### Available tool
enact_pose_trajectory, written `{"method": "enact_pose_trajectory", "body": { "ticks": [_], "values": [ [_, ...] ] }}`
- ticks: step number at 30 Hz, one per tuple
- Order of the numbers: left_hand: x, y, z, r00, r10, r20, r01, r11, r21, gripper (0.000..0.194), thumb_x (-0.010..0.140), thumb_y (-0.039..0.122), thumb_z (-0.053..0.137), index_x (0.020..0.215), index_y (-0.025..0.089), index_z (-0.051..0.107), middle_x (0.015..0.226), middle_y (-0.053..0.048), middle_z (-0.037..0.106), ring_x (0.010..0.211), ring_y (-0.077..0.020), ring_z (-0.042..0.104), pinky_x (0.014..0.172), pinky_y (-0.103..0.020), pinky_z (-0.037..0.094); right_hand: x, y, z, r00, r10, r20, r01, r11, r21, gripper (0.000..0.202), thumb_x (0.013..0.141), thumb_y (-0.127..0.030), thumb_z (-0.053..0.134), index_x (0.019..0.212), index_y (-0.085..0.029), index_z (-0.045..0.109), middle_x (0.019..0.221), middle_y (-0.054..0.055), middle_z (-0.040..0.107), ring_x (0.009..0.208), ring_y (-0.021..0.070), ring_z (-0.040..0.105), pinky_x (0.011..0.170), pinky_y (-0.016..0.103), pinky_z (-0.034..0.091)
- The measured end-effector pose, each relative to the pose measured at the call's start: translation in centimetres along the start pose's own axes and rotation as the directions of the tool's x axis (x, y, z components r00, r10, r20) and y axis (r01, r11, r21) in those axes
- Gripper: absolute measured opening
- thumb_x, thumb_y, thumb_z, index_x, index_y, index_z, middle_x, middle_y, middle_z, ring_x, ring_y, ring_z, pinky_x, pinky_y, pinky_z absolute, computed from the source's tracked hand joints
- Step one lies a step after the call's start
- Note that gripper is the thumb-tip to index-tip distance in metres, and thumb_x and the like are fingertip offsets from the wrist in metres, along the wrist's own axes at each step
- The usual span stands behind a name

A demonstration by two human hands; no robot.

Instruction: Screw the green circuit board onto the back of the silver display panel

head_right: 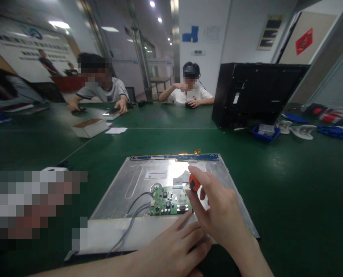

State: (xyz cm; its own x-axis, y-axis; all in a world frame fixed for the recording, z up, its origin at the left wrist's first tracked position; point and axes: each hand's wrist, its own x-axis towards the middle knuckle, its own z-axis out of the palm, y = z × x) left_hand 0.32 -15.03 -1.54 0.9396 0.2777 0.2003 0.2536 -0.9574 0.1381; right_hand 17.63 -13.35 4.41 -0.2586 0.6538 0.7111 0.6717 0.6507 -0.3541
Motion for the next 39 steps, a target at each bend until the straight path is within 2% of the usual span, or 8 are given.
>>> {"method": "enact_pose_trajectory", "body": {
  "ticks": [7,16,23,28,34,39],
  "values": [
    [0.0,-0.1,0.0,1.0,0.005,0.018,-0.005,1.0,-0.004,0.044,0.102,0.041,0.043,0.133,0.01,0.05,0.131,-0.015,0.057,0.131,-0.0294,0.044,0.118,-0.052,0.02,0.0,0.0,-0.1,1.0,0.02,-0.011,-0.02,0.999,0.027,0.049,0.091,-0.014,0.052,0.138,-0.02,0.039,0.085,0.0,0.062,0.056,0.0093,0.056,0.048,0.02,0.048],
    [0.1,-0.1,-0.5,1.0,-0.009,0.027,0.009,1.0,-0.001,0.042,0.102,0.04,0.044,0.132,0.011,0.049,0.129,-0.013,0.058,0.128,-0.0269,0.045,0.117,-0.049,0.022,-0.1,0.3,0.2,0.999,-0.024,-0.044,0.025,1.0,0.011,0.045,0.091,-0.016,0.058,0.133,-0.022,0.041,0.084,-0.002,0.059,0.053,0.0071,0.051,0.047,0.018,0.045],
    [-0.1,0.0,-0.1,1.0,0.002,0.012,-0.002,1.0,0.023,0.043,0.1,0.04,0.047,0.131,0.01,0.05,0.127,-0.013,0.059,0.126,-0.0277,0.047,0.116,-0.05,0.025,-0.3,0.3,0.1,0.998,0.065,0.005,-0.065,0.998,-0.005,0.051,0.093,-0.022,0.054,0.141,-0.022,0.037,0.079,-0.002,0.06,0.05,0.0089,0.055,0.046,0.021,0.047],
    [-0.2,-0.3,0.6,0.999,0.025,-0.035,-0.023,0.997,0.069,0.043,0.102,0.042,0.046,0.131,0.01,0.051,0.126,-0.013,0.06,0.126,-0.0277,0.048,0.115,-0.05,0.027,-0.3,0.2,0.1,0.994,0.105,0.02,-0.105,0.994,0.012,0.052,0.092,-0.02,0.051,0.142,-0.024,0.037,0.077,-0.002,0.062,0.049,0.0091,0.055,0.043,0.02,0.045],
    [-0.3,-0.6,2.2,0.992,0.054,-0.115,-0.037,0.989,0.146,0.041,0.102,0.043,0.045,0.127,0.012,0.054,0.124,-0.011,0.062,0.123,-0.0256,0.05,0.116,-0.05,0.025,-0.4,0.3,0.3,0.998,0.066,0.0,-0.066,0.998,0.021,0.05,0.092,-0.019,0.054,0.139,-0.023,0.038,0.076,-0.003,0.059,0.051,0.0096,0.056,0.046,0.021,0.048],
    [-0.4,-0.7,2.6,0.988,0.057,-0.142,-0.033,0.985,0.167,0.041,0.102,0.045,0.046,0.127,0.013,0.055,0.124,-0.01,0.063,0.122,-0.025,0.051,0.116,-0.049,0.026,-0.4,0.5,0.5,0.999,0.042,-0.015,-0.042,0.999,-0.012,0.048,0.092,-0.02,0.056,0.136,-0.023,0.039,0.074,-0.004,0.058,0.05,0.0094,0.055,0.046,0.021,0.047]
  ]
}}
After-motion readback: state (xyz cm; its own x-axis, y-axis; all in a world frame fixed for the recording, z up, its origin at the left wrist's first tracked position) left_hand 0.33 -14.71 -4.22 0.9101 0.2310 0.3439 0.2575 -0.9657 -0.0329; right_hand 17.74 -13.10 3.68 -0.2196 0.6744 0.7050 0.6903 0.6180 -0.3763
